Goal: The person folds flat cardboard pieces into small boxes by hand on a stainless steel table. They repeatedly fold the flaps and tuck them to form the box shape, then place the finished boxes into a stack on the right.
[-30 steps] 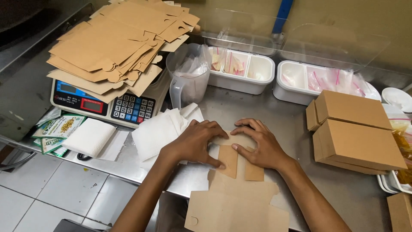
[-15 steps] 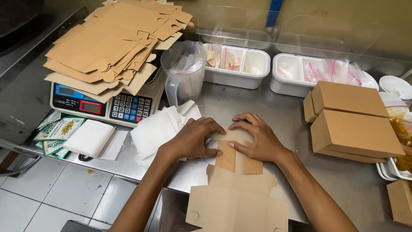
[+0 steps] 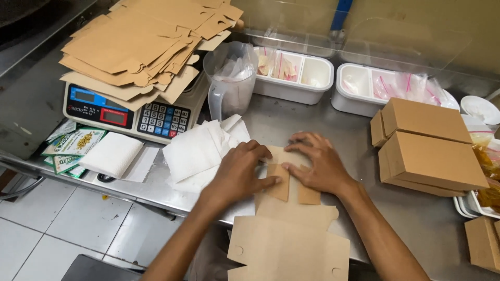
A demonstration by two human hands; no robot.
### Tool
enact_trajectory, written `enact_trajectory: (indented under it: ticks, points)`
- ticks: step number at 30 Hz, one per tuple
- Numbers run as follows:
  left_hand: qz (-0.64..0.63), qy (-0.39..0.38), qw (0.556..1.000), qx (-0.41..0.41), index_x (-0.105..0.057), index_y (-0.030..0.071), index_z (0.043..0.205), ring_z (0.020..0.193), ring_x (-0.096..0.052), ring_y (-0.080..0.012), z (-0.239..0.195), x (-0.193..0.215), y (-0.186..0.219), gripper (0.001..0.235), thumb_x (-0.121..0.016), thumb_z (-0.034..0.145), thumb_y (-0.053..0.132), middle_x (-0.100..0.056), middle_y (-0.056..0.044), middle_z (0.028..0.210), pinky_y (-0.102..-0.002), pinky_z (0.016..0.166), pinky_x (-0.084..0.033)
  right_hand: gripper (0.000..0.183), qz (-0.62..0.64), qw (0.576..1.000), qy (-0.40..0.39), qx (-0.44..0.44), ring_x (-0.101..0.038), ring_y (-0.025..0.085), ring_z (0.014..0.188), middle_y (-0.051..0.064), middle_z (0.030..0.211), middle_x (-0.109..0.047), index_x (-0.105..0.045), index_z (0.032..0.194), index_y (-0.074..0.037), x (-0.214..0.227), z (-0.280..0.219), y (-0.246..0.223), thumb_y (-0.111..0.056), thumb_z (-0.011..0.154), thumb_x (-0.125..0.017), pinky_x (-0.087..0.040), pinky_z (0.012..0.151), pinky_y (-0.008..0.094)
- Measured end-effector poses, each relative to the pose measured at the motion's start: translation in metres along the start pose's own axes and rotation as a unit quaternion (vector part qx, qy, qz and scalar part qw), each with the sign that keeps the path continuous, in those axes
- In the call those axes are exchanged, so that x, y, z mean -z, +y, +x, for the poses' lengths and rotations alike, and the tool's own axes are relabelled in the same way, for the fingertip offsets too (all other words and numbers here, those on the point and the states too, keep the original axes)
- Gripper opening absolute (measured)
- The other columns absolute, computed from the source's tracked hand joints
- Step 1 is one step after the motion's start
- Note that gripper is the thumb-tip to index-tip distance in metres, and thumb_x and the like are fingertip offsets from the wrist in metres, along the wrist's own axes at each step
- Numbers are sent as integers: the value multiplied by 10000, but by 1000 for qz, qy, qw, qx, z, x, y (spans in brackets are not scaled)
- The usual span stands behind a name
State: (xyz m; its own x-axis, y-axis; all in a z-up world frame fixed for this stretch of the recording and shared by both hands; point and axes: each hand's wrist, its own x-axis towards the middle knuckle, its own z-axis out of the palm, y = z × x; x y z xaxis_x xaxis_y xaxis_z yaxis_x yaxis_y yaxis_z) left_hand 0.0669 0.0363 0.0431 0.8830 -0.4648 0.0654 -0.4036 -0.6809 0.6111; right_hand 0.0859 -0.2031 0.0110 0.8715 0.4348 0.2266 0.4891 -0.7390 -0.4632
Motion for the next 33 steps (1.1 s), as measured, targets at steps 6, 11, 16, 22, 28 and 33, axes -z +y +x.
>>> enact_trajectory:
  ticks: [6, 11, 16, 22, 28, 33]
  points:
    - [42, 15, 994, 103, -691, -65, 1205, 1024, -684, -411, -24, -13, 36, 808, -851, 715, 558, -690, -271, 1113, -504, 838, -559, 297, -14, 984, 96, -149, -718, 342, 848, 140, 806, -677, -760, 941, -63, 35, -21, -31, -359, 931, -777, -545, 751, 469]
    - [-52, 18, 992, 110, -690, -75, 1223, 1038, -696, -421, -25, -17, 28, 711, -841, 721, 407, -705, -252, 1118, -500, 821, -571, 594, -51, 944, -51, -321, -773, 394, 832, 179, 754, -779, -772, 817, -44, 47, -38, -68, -635, 836, -720, -559, 737, 486]
    - [-179, 1, 979, 102, -726, -38, 1219, 969, -755, -343, -18, -15, -2, 613, -835, 727, 312, -770, -207, 1076, -468, 794, -595, 549, -93, 928, -74, -352, -785, 398, 812, 188, 741, -787, -776, 838, -26, 45, -42, -76, -572, 830, -723, -581, 708, 474]
    - [-295, -11, 952, 78, -755, -22, 1203, 943, -778, -353, -18, -7, -14, 402, -699, 822, 92, -787, -254, 1047, -452, 792, -630, 484, -160, 914, -99, -359, -743, 272, 568, 96, 540, -730, -815, 831, -34, 42, -47, -68, -473, 884, -617, -556, 561, 366]
    - [-391, 4, 918, 68, -753, -14, 1238, 879, -736, -256, -23, -5, -15, 395, -632, 867, 47, -791, -197, 1006, -419, 821, -616, 502, -155, 917, -113, -350, -793, 411, 772, 225, 760, -782, -844, 904, -9, 49, -46, -75, -466, 858, -641, -609, 704, 483]
    - [-408, 82, 909, -9, -761, 23, 1222, 889, -700, -236, -10, 2, -27, 390, -630, 855, 12, -790, -173, 999, -442, 860, -593, 243, -14, 952, 37, -303, -754, 508, 828, 312, 837, -771, -815, 1000, 53, 69, -52, -50, -54, 835, -672, -582, 687, 501]
